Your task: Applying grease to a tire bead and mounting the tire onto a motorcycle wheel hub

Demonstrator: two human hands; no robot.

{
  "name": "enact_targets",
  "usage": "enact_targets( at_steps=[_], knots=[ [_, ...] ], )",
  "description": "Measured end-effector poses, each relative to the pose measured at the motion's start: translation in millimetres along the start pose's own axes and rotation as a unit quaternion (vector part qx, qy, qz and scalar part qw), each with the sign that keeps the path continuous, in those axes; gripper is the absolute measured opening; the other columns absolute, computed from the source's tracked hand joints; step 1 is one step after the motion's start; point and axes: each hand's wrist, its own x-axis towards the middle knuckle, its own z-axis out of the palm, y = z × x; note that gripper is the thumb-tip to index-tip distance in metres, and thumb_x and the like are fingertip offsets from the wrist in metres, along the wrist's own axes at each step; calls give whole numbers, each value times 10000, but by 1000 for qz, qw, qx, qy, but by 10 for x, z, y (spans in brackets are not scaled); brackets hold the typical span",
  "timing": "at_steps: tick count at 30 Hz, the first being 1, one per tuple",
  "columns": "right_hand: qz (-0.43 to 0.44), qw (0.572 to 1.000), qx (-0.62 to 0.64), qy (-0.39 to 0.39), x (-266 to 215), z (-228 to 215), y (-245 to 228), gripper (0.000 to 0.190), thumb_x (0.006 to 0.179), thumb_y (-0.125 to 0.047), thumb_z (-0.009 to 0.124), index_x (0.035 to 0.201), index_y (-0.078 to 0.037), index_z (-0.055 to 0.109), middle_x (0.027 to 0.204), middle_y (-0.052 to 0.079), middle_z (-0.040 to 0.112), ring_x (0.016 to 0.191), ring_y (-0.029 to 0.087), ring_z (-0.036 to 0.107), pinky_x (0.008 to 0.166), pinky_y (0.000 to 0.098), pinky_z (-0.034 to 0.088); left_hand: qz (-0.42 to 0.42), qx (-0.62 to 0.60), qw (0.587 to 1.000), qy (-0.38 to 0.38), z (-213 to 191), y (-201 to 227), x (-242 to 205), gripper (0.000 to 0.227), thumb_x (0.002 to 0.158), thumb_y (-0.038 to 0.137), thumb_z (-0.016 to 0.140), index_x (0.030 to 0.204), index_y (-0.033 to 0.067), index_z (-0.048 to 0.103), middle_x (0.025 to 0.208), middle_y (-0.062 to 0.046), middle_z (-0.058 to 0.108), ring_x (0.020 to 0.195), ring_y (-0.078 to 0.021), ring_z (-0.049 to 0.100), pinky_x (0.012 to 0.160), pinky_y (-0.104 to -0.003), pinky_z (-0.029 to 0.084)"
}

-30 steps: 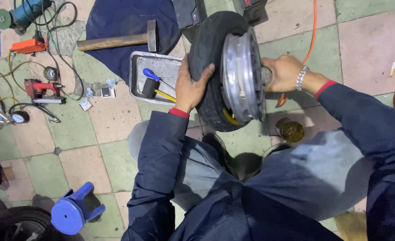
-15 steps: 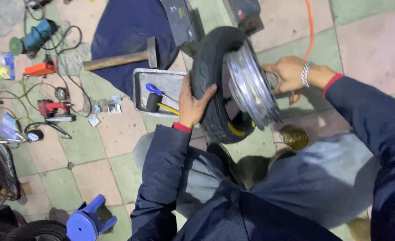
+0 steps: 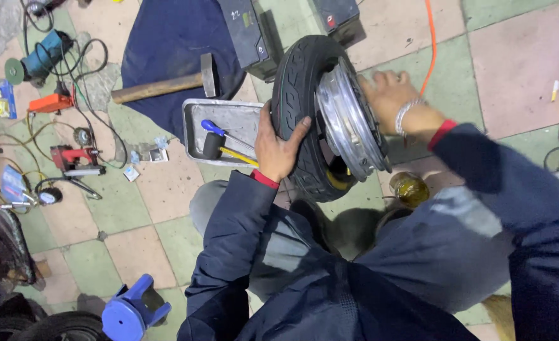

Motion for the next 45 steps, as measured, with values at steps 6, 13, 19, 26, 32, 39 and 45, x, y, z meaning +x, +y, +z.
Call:
enact_targets(
  at_steps=[6,13,19,26,32,39,45],
  knots=[
    [-87,880,466,43,-854,-879,-489,983,783,-140,703,1564,120,165,1583,434,171,1460,594,151,1188,673,146,-69,-36,997,2,-26,-1,139,987,796,621,781,1535,94,391,1472,-335,474,1385,-517,455,1171,-566,361],
    [59,806,384,447,-309,-256,-1183,316,1066,-317,596,1313,-150,701,1233,78,693,1185,330,652,965,425,534,-68,-116,991,5,-19,-154,370,1080,642,511,960,1510,113,457,1390,-326,550,1347,-516,504,1144,-552,401],
    [94,805,368,456,-21,-347,-1632,379,1087,-238,548,1373,-2,626,1533,260,461,1397,464,436,1147,542,394,-48,-124,991,33,-50,-562,475,879,641,465,989,1378,200,590,1200,-219,685,1197,-400,650,999,-474,503],
    [158,847,247,443,514,-361,-1926,365,1048,-297,595,1338,-85,663,1461,168,559,1342,406,520,1064,553,449,-104,-122,985,61,-30,-1174,651,748,667,462,975,1263,159,637,1133,-233,688,1149,-426,653,977,-494,507],
    [155,867,266,393,475,-429,-1920,423,1057,-285,486,1345,-15,641,1476,183,534,1330,492,448,1100,562,385,-58,-186,978,72,-247,-893,348,533,698,284,854,1142,50,674,1074,-129,776,975,-199,706,898,-320,560],
    [109,847,245,458,-350,-335,-1508,369,1084,-379,554,1154,-22,614,1047,180,645,839,362,646,696,463,505,-46,-203,978,12,28,-512,-600,1088,768,402,825,1584,47,198,1559,-186,451,1399,-222,481,1202,-317,343],
    [42,893,89,440,-712,18,-1328,271,1114,-303,560,1190,-46,593,643,109,616,506,305,597,439,446,421,-23,-120,985,121,388,-492,-828,1053,763,506,790,1529,-8,282,1510,-272,472,1409,-367,480,1158,-410,401]
  ],
)
